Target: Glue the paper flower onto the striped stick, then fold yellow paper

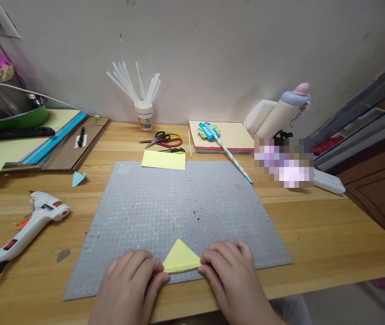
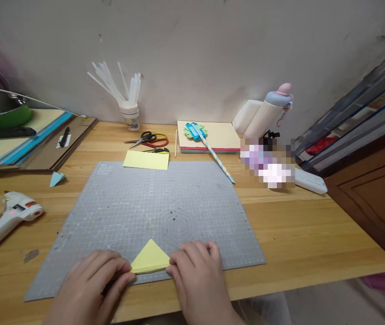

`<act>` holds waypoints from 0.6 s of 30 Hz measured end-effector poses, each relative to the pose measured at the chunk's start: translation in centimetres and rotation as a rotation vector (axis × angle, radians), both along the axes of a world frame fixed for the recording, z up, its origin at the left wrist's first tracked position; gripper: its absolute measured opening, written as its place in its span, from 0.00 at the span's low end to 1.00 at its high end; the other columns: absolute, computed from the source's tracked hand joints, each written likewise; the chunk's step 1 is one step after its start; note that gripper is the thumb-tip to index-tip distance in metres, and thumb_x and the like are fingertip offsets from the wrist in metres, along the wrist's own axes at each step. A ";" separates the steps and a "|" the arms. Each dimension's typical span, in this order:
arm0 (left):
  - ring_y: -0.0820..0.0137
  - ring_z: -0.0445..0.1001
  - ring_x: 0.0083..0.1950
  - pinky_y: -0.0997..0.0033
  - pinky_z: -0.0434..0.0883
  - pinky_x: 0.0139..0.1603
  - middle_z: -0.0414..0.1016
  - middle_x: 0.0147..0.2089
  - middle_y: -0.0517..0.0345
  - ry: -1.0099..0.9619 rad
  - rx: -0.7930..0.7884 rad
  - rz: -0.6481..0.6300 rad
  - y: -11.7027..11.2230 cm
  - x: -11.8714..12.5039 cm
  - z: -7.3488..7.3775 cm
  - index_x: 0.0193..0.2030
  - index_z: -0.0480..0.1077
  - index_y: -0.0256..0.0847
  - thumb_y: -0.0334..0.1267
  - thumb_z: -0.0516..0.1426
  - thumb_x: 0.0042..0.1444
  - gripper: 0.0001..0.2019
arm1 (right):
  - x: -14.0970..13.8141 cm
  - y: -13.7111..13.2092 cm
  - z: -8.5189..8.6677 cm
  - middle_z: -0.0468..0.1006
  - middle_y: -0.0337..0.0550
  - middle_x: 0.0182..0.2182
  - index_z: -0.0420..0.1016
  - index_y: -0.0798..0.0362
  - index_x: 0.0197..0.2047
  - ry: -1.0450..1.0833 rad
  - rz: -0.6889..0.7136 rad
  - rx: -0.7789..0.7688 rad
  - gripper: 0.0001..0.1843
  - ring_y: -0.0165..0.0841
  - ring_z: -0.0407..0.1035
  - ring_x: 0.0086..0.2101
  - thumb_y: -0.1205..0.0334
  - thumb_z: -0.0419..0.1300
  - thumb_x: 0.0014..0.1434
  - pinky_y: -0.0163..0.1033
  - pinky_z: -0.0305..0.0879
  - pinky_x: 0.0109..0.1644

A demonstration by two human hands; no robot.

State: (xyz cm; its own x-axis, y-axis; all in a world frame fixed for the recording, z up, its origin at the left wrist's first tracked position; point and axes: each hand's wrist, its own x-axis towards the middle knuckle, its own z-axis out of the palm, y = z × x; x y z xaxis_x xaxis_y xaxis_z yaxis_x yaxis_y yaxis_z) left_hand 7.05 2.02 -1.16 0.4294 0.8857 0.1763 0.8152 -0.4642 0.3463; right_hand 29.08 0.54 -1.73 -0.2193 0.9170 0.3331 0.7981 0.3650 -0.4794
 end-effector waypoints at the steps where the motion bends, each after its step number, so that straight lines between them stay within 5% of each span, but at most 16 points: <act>1: 0.68 0.68 0.34 0.67 0.61 0.35 0.70 0.32 0.62 0.003 0.002 -0.007 0.0 -0.1 0.0 0.33 0.67 0.44 0.39 0.55 0.58 0.04 | 0.0 0.0 -0.2 0.72 0.38 0.29 0.66 0.51 0.31 0.002 -0.003 -0.013 0.10 0.33 0.64 0.32 0.67 0.50 0.63 0.43 0.47 0.42; 9: 0.65 0.65 0.33 0.64 0.58 0.35 0.68 0.31 0.60 0.097 0.024 0.029 0.1 1.0 0.0 0.31 0.66 0.43 0.36 0.53 0.59 0.05 | -0.3 0.6 -0.9 0.70 0.38 0.27 0.65 0.51 0.30 -0.033 -0.008 -0.019 0.10 0.34 0.60 0.31 0.71 0.50 0.62 0.42 0.46 0.40; 18: 0.65 0.65 0.35 0.63 0.61 0.36 0.67 0.32 0.59 0.024 -0.062 -0.077 0.3 3.5 0.9 0.32 0.64 0.42 0.30 0.49 0.59 0.07 | -0.4 0.3 -0.1 0.71 0.39 0.30 0.66 0.51 0.31 0.013 -0.003 -0.050 0.08 0.36 0.61 0.34 0.71 0.51 0.60 0.44 0.47 0.43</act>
State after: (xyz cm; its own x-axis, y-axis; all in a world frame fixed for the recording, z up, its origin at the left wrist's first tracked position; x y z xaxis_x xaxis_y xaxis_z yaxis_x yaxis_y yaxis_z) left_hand 10.58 2.28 -0.25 0.4999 0.8590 0.1108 0.7867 -0.5038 0.3569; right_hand 28.69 0.83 -1.87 -0.2127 0.9334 0.2892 0.7929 0.3378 -0.5071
